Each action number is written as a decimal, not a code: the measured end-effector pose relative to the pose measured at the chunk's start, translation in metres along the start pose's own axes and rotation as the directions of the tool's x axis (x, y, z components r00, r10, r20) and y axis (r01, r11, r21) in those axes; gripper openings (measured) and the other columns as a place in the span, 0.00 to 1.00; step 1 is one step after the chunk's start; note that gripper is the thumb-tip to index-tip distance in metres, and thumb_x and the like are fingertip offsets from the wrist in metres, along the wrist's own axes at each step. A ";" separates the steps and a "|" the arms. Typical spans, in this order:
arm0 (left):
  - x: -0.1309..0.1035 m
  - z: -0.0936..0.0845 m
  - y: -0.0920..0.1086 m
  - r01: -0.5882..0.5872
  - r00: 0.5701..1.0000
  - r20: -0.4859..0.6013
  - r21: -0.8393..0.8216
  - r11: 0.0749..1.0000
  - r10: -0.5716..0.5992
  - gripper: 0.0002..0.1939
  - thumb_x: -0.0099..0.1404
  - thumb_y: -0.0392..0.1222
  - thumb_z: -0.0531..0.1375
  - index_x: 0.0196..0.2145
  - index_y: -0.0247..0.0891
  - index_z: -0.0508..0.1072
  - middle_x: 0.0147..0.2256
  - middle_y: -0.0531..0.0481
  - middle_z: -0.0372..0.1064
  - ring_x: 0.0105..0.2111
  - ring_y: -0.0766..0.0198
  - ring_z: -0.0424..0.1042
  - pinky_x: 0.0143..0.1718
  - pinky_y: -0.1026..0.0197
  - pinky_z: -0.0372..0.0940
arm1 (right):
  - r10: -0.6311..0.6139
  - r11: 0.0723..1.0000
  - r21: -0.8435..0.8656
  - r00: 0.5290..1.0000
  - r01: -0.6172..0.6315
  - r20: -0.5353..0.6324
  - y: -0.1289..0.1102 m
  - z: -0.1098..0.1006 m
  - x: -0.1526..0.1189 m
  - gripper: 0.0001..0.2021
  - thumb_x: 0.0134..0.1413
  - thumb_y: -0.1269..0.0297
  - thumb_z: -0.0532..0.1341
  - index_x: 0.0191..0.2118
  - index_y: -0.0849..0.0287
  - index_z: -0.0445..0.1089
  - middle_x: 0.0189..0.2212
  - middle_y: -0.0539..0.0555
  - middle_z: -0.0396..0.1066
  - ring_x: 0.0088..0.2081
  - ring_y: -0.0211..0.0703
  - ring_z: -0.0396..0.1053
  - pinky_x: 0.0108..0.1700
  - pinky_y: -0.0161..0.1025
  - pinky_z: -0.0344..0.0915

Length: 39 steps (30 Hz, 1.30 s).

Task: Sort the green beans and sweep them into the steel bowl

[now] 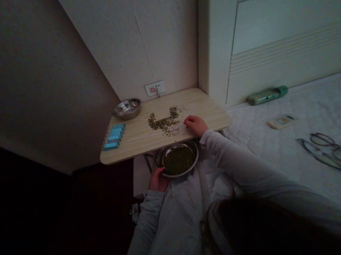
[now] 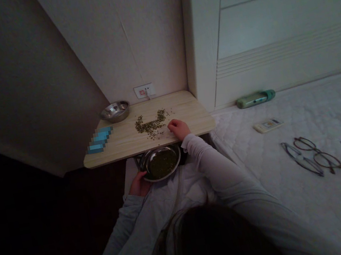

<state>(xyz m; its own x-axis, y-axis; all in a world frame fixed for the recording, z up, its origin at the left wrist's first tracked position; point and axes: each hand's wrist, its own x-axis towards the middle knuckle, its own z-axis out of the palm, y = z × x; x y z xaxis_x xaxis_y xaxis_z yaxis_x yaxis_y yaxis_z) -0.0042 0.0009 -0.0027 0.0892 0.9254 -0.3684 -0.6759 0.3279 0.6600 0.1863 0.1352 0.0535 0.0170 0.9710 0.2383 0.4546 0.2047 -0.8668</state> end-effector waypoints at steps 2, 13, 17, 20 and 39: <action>0.001 -0.001 0.000 0.000 1.000 0.008 0.003 1.000 0.000 0.21 0.47 0.31 0.52 0.41 0.40 0.63 0.33 0.50 0.69 0.38 0.58 0.65 0.36 0.56 0.61 | 0.001 1.000 -0.005 1.000 -0.001 0.002 -0.001 0.000 0.000 0.09 0.36 0.62 0.50 0.22 0.61 0.64 0.15 0.46 0.61 0.22 0.31 0.57 0.28 0.31 0.54; 0.000 0.000 0.000 -0.007 1.000 -0.014 -0.016 1.000 0.007 0.21 0.48 0.30 0.52 0.41 0.40 0.63 0.33 0.51 0.69 0.38 0.59 0.65 0.37 0.56 0.61 | 0.001 1.000 0.019 1.000 0.000 -0.015 -0.001 0.000 -0.001 0.09 0.36 0.62 0.50 0.22 0.61 0.63 0.16 0.46 0.61 0.22 0.31 0.57 0.28 0.31 0.54; -0.003 0.004 0.002 0.008 0.999 -0.051 -0.017 1.000 -0.009 0.19 0.48 0.30 0.51 0.40 0.38 0.64 0.32 0.51 0.69 0.38 0.60 0.65 0.36 0.57 0.61 | 0.000 1.000 0.022 1.000 0.001 -0.023 0.000 0.000 0.000 0.09 0.36 0.62 0.50 0.22 0.61 0.63 0.16 0.46 0.62 0.22 0.31 0.57 0.29 0.31 0.54; -0.004 0.006 0.003 0.015 0.998 -0.067 -0.018 1.000 -0.017 0.19 0.48 0.30 0.51 0.40 0.38 0.64 0.32 0.51 0.69 0.36 0.60 0.66 0.36 0.57 0.62 | 0.007 1.000 0.030 1.000 -0.006 -0.013 0.000 0.000 0.000 0.09 0.36 0.62 0.50 0.22 0.61 0.63 0.16 0.46 0.61 0.22 0.32 0.57 0.28 0.31 0.55; -0.003 0.006 0.002 -0.008 0.999 -0.040 -0.034 0.999 0.007 0.20 0.47 0.30 0.52 0.41 0.39 0.64 0.31 0.52 0.70 0.33 0.61 0.67 0.34 0.58 0.62 | -0.019 0.999 0.030 1.000 0.020 -0.020 -0.001 -0.001 -0.001 0.09 0.36 0.63 0.50 0.21 0.61 0.63 0.15 0.46 0.61 0.22 0.31 0.57 0.29 0.31 0.54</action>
<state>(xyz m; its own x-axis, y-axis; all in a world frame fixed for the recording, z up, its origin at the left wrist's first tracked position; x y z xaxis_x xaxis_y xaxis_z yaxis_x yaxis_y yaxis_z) -0.0013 -0.0005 0.0035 0.0551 0.9191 -0.3903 -0.7013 0.3138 0.6401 0.1863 0.1341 0.0545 0.0259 0.9643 0.2635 0.4282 0.2275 -0.8746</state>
